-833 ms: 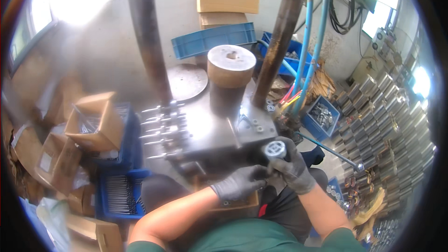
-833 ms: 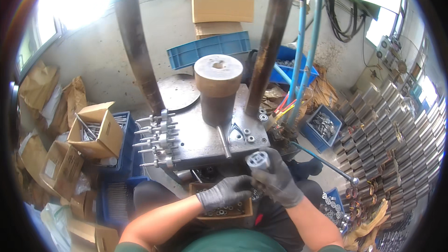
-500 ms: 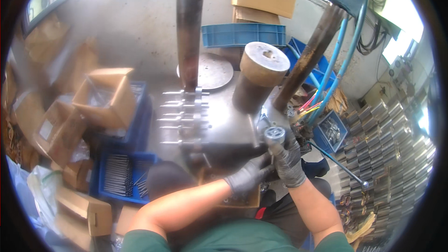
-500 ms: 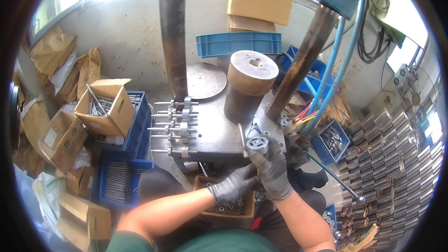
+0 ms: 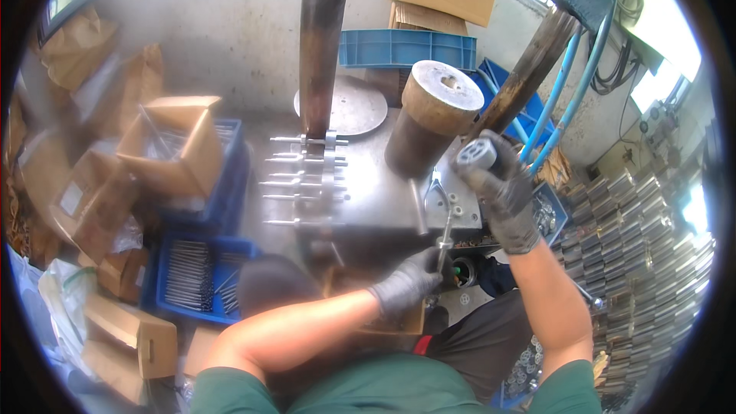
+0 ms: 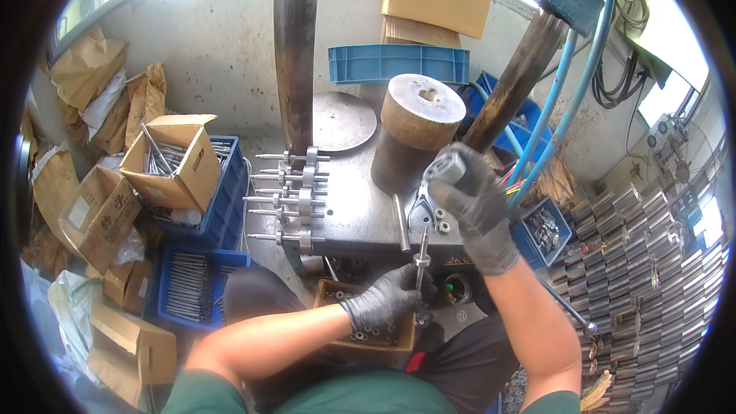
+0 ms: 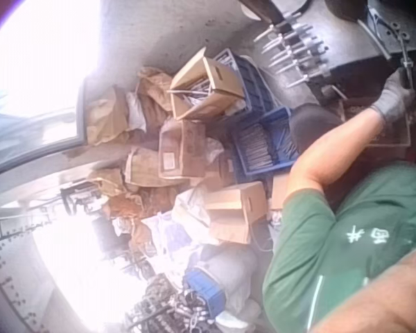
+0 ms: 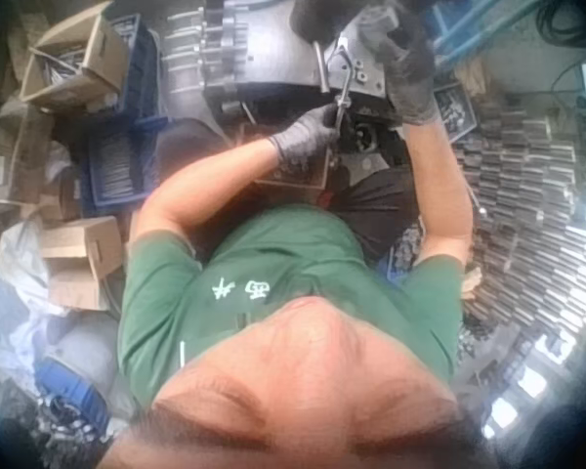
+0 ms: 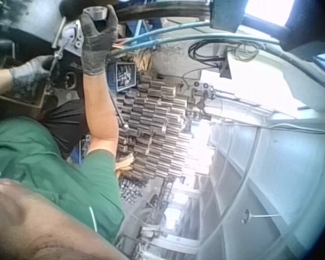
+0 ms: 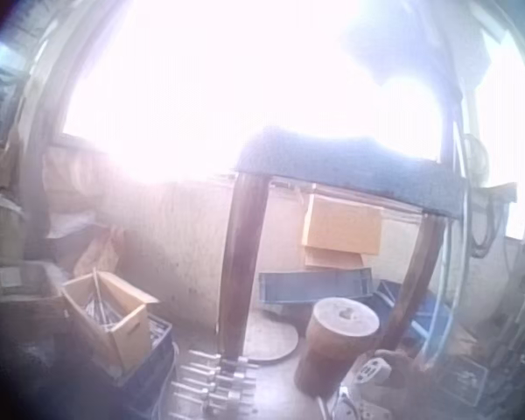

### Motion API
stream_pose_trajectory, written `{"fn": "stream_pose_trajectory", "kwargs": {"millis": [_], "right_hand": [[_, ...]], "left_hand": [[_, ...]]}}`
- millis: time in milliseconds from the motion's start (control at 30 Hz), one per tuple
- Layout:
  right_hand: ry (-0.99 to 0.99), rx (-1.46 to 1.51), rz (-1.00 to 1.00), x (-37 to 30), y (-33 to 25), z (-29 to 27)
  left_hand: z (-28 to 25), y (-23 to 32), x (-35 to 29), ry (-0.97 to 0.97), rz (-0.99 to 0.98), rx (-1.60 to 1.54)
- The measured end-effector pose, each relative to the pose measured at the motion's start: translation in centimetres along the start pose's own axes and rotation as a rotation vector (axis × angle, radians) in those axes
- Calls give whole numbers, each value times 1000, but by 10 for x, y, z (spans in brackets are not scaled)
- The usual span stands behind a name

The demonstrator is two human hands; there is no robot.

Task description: Manually assembling metal components using a mechanical press machine.

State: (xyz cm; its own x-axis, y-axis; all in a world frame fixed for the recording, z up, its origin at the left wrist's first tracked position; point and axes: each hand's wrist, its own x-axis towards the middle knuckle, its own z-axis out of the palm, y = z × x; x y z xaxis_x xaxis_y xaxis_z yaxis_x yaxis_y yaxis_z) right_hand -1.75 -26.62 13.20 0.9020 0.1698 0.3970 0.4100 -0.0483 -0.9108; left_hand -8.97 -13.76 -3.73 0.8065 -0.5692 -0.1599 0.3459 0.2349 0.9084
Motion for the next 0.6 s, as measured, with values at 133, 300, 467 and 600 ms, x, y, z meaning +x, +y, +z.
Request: {"fn": "stream_pose_trajectory", "kwargs": {"millis": [133,300,467,600], "right_hand": [[16,-423,-227,48,-21,-10],[57,-715,-149,112,-23,-39],[-82,-907,-56,147,-10,-35],[-125,-972,-85,162,-3,-31]], "left_hand": [[2,-39,-5,-16,-86,-101],[20,-51,-4,-44,-362,-213],[14,-57,6,13,-440,-233],[10,-56,14,113,-374,-316]]}}
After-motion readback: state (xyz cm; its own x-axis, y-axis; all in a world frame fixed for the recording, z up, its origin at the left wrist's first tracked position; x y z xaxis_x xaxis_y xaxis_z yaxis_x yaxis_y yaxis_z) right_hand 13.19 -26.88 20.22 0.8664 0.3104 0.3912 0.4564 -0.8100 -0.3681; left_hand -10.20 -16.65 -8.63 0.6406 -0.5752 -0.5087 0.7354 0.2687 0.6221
